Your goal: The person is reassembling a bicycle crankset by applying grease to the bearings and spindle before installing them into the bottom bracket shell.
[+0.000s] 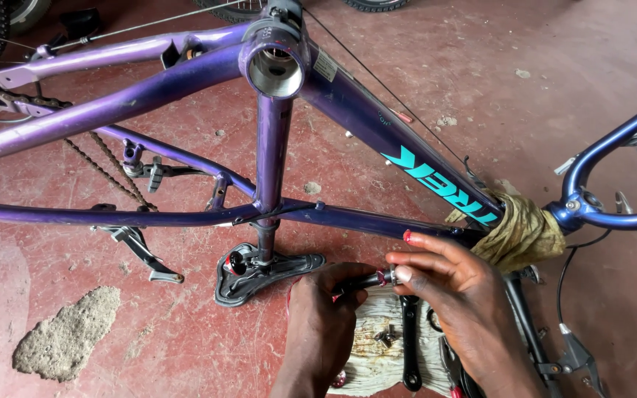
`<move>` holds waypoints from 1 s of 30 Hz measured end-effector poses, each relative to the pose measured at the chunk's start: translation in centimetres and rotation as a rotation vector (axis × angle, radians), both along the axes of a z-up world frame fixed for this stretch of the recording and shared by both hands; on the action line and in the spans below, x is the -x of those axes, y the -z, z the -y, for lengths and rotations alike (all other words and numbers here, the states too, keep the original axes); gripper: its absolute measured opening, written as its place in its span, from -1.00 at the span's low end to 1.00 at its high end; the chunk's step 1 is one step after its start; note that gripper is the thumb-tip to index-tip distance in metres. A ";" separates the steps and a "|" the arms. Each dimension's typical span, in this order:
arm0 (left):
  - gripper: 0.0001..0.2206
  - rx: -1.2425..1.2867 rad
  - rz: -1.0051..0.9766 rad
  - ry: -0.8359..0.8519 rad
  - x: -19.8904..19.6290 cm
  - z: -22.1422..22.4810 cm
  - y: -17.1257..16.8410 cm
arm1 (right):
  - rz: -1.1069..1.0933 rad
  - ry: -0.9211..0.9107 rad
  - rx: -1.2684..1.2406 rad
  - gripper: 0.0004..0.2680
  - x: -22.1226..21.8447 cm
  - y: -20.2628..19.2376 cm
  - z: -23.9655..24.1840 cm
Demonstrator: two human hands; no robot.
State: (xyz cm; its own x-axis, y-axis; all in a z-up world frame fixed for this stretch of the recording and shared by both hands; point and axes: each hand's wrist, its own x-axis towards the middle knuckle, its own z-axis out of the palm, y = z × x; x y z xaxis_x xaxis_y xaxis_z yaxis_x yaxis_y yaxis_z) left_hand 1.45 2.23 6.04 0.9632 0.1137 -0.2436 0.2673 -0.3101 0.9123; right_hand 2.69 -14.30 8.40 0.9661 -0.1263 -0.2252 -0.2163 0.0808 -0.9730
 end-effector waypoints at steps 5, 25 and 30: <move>-0.64 -0.032 0.003 -0.001 -0.2 0.1 0.1 | -0.099 0.006 0.083 -0.53 0.1 -0.7 -0.9; -0.64 0.469 0.029 -0.137 -0.8 -2.4 1.9 | -0.002 -0.026 0.365 -0.44 0.1 1.3 -2.1; -0.71 0.309 0.061 -0.415 0.2 -5.8 2.2 | 0.017 -0.362 0.728 -0.66 1.5 4.9 -2.8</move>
State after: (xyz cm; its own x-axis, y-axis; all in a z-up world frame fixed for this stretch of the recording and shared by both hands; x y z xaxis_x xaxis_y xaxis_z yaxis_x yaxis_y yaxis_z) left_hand 1.21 8.06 3.84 0.8657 0.4209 -0.2710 0.2541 0.0968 0.9623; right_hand 1.16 -11.48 3.50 0.9778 0.0852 -0.1916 -0.0923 -0.6456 -0.7581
